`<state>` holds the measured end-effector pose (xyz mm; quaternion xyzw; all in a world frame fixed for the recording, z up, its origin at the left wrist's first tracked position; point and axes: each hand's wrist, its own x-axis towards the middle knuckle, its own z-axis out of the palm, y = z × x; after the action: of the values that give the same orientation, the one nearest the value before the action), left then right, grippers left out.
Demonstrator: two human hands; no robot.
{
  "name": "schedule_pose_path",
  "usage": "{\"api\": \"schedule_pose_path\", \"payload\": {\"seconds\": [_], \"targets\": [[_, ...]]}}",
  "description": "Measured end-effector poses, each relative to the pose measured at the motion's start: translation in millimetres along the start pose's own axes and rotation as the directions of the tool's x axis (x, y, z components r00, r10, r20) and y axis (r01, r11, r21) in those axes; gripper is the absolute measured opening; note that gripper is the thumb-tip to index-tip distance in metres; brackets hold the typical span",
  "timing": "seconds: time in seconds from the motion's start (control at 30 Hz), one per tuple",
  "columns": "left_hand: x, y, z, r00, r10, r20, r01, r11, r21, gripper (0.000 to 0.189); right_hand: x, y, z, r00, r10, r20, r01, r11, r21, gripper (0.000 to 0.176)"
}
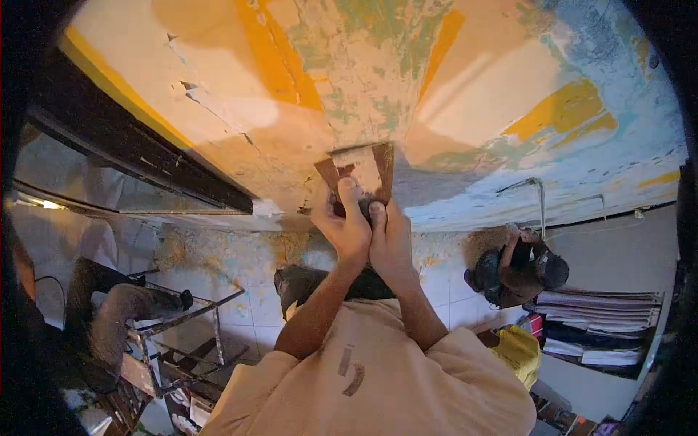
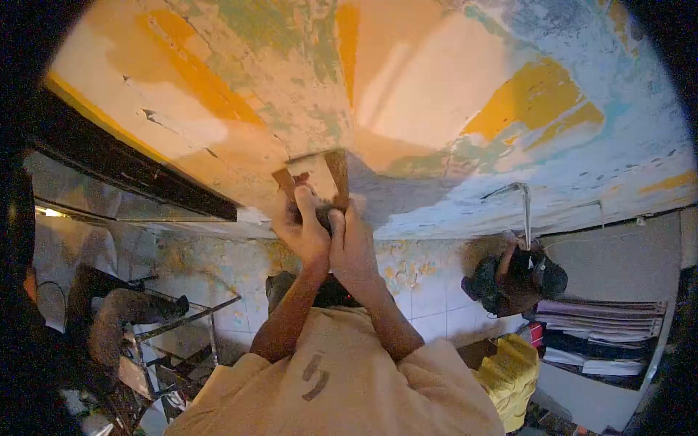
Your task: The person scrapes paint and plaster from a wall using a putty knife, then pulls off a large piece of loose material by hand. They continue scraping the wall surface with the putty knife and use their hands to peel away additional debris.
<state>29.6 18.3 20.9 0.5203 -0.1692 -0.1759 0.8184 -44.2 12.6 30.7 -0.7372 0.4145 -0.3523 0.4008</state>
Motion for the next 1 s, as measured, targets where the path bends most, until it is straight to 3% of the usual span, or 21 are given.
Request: {"api": "schedule_pose_path", "payload": {"seconds": [0.07, 0.17, 0.3, 0.4, 0.53, 0.6, 0.67, 0.77, 0.8, 0.87, 0.9, 0.97, 1.0], "targets": [[9, 13, 5, 0.997, -0.071, 0.01, 0.071, 0.997, -0.036, 0.025, 10, -18, -3, 0.998, -0.065, -0.027, 0.066, 0.997, 0.048, 0.024], [8, 12, 8, 0.999, 0.042, -0.017, -0.042, 0.999, 0.003, 0.023, 4, -15, -6, 0.998, -0.059, -0.036, 0.06, 0.997, 0.043, 0.024], [3, 25, 13, 1.0, 0.013, -0.007, -0.013, 1.0, 0.002, 0.018, 6, -17, -9, 0.993, -0.111, -0.051, 0.112, 0.993, 0.03, 0.024], [21, 56, 29, 1.0, 0.024, -0.001, -0.024, 0.988, -0.15, 0.022, 29, -64, -19, 0.996, -0.089, -0.015, 0.088, 0.994, -0.061, 0.026], [9, 43, 22, 0.999, 0.033, -0.017, -0.034, 0.994, -0.103, 0.024, 10, -36, -9, 0.99, -0.108, -0.088, 0.12, 0.984, 0.134, 0.023], [12, 22, 17, 0.997, 0.075, -0.022, -0.076, 0.997, -0.028, 0.024, 18, -36, -12, 0.988, -0.148, -0.045, 0.15, 0.988, 0.028, 0.025], [20, 41, 22, 0.997, 0.071, -0.006, -0.071, 0.996, -0.054, 0.024, 22, -39, -13, 0.992, -0.121, -0.024, 0.119, 0.991, -0.062, 0.028], [10, 47, 21, 1.0, 0.001, -0.011, -0.002, 0.997, -0.078, 0.023, 16, -24, -9, 0.965, -0.25, -0.078, 0.246, 0.967, -0.063, 0.028], [3, 39, 19, 1.0, 0.022, -0.021, -0.023, 0.998, -0.053, 0.023, 7, -23, -12, 0.994, -0.111, -0.024, 0.113, 0.987, 0.115, 0.029], [5, 19, 20, 0.991, 0.124, -0.05, -0.125, 0.992, -0.001, 0.024, 14, -24, -14, 0.991, -0.135, -0.016, 0.136, 0.986, 0.095, 0.029], [11, 28, 22, 0.996, 0.07, -0.047, -0.072, 0.997, -0.033, 0.023, 11, -24, -16, 0.992, -0.127, -0.01, 0.128, 0.988, 0.083, 0.029], [21, 60, 27, 0.998, -0.053, -0.035, 0.05, 0.995, -0.084, 0.024, 20, -48, -20, 0.998, -0.008, 0.062, 0.014, 0.995, -0.096, 0.028], [19, 63, 33, 0.988, -0.034, -0.15, 0.022, 0.996, -0.082, 0.025, 26, -58, -21, 0.995, 0.035, 0.095, -0.017, 0.983, -0.182, 0.028]]}}
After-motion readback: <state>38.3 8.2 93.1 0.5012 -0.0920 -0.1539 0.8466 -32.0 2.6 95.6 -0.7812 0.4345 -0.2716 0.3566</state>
